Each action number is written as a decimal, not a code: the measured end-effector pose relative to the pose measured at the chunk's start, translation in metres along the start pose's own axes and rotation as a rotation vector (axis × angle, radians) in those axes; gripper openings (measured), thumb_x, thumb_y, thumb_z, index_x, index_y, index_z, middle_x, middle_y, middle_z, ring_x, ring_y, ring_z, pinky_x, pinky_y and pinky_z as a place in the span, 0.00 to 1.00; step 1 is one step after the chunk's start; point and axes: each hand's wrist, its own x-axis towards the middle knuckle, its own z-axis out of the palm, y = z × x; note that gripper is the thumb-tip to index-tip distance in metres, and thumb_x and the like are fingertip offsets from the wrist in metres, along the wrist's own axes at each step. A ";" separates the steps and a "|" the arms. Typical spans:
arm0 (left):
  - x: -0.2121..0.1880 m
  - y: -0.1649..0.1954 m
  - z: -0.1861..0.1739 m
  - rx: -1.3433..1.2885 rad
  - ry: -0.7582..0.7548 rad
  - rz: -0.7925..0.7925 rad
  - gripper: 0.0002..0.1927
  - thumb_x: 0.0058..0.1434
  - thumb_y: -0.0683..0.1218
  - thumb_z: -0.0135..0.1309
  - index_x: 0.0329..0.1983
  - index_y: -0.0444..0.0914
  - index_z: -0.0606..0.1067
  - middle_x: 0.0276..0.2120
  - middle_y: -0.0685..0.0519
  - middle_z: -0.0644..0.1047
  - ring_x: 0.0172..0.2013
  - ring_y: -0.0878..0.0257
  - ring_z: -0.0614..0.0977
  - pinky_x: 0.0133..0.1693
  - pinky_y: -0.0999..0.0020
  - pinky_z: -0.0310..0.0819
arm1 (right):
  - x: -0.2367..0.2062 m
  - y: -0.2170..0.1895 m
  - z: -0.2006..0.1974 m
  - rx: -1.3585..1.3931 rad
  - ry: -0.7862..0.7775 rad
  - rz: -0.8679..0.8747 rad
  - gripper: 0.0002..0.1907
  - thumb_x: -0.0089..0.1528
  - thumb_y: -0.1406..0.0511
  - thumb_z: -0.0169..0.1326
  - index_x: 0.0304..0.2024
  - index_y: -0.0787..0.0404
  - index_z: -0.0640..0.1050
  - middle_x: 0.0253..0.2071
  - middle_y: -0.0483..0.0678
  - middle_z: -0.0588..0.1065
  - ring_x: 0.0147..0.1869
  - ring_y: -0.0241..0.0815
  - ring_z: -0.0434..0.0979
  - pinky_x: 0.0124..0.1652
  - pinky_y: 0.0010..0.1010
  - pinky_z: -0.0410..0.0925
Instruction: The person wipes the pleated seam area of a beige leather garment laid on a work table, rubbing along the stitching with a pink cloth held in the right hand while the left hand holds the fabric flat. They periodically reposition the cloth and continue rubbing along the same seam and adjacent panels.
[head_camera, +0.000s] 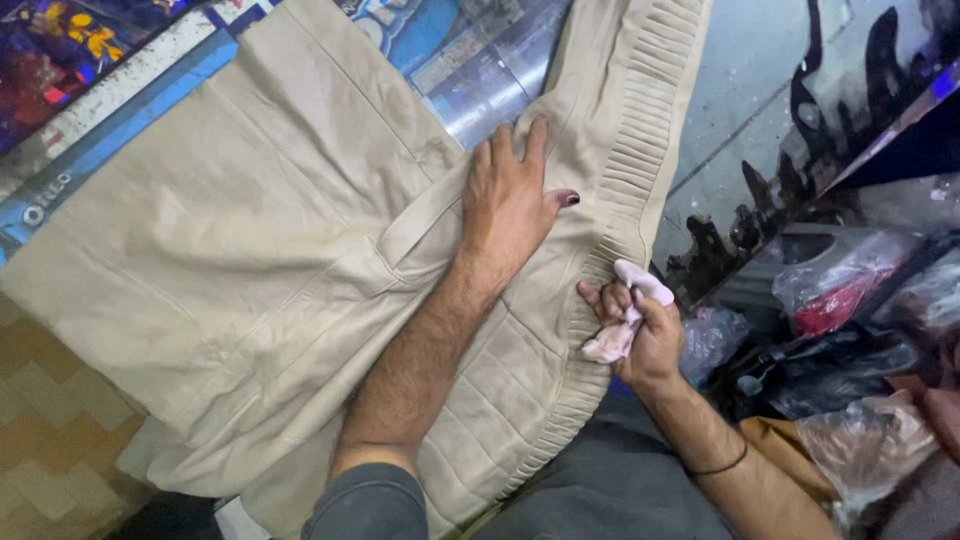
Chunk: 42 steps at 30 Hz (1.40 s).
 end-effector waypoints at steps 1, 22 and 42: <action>-0.004 0.004 -0.003 0.054 -0.028 -0.002 0.49 0.49 0.55 0.71 0.70 0.38 0.60 0.58 0.34 0.65 0.56 0.38 0.70 0.55 0.47 0.69 | 0.001 0.003 -0.001 0.061 0.030 -0.006 0.20 0.65 0.69 0.45 0.58 0.73 0.72 0.31 0.45 0.67 0.36 0.39 0.68 0.67 0.58 0.64; -0.083 0.042 0.033 0.082 0.062 0.403 0.33 0.55 0.34 0.59 0.65 0.39 0.70 0.65 0.43 0.68 0.63 0.44 0.73 0.60 0.54 0.71 | -0.024 0.034 -0.023 -0.017 0.140 -0.210 0.22 0.65 0.71 0.41 0.59 0.75 0.73 0.32 0.47 0.68 0.36 0.39 0.68 0.62 0.57 0.69; -0.159 -0.024 0.028 0.032 -0.047 0.416 0.48 0.53 0.50 0.68 0.76 0.43 0.59 0.65 0.56 0.73 0.62 0.54 0.70 0.63 0.51 0.55 | -0.078 0.019 0.035 -1.735 -0.236 -0.502 0.25 0.56 0.73 0.56 0.58 0.69 0.73 0.41 0.58 0.71 0.44 0.60 0.73 0.43 0.45 0.69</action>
